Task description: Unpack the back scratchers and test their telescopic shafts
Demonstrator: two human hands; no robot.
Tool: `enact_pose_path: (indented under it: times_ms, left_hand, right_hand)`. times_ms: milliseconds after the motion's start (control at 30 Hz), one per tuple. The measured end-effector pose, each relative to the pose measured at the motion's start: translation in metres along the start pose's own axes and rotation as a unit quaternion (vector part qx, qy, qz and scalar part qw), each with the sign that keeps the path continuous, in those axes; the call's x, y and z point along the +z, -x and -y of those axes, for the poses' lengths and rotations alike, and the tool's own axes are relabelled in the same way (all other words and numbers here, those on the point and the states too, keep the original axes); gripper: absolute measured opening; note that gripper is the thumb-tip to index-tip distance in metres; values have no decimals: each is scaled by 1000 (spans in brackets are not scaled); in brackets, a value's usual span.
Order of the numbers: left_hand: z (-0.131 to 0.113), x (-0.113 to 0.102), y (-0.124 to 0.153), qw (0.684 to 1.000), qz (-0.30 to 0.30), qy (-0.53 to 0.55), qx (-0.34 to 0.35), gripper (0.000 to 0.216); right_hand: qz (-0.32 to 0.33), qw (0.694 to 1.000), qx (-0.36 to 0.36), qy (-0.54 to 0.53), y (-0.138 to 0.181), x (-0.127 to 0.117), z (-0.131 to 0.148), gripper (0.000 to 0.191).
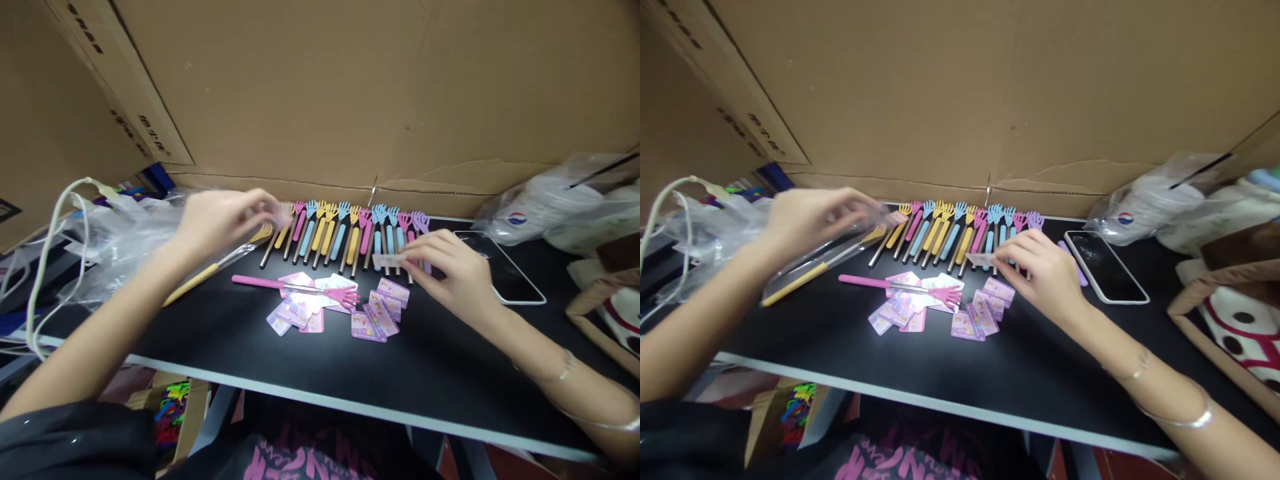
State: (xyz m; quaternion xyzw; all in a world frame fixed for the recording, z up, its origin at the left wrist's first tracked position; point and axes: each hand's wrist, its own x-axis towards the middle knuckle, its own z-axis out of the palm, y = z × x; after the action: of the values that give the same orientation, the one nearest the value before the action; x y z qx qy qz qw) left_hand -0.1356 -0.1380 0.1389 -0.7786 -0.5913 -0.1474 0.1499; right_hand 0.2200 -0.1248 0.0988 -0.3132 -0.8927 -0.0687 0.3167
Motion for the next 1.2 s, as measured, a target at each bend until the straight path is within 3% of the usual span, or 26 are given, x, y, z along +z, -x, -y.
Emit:
enact_pose_path:
  times_ms: [167,267,333,500,633,767,933,1033,1200]
  left_hand:
    - [82,-3,18,985,-31,-116,-127,53]
    - [106,9,27,990,-10,-100,-104,54]
    - [106,18,30,993,26,-94,-73,54]
    - [59,33,37,996,77,-20,51,48]
    - [14,48,52,972,143,39,184,37]
    - [-10,57,60,980,64,-4,190,32]
    - [-40,40,54,970,-68,-5,231,30]
    - [-62,28,54,959,-121,-25,256,29]
    - [-84,16,65,951,-122,-14,284,29]
  right_hand:
    - [93,975,-178,99,30,0,-8,16]
    - [112,965,-213,101,36,2,-3,20]
    - [118,969,-199,90,34,1,2,23]
    - [117,981,-149,48,18,6,15,18]
    - [119,974,-185,51,4,20,30,18]
    - [86,979,-176,58,-8,38,50,17]
    - [101,983,-131,77,-23,53,76,25]
    - [112,982,-117,102,-26,48,85,21]
    - [98,977,-148,121,-12,20,89,21]
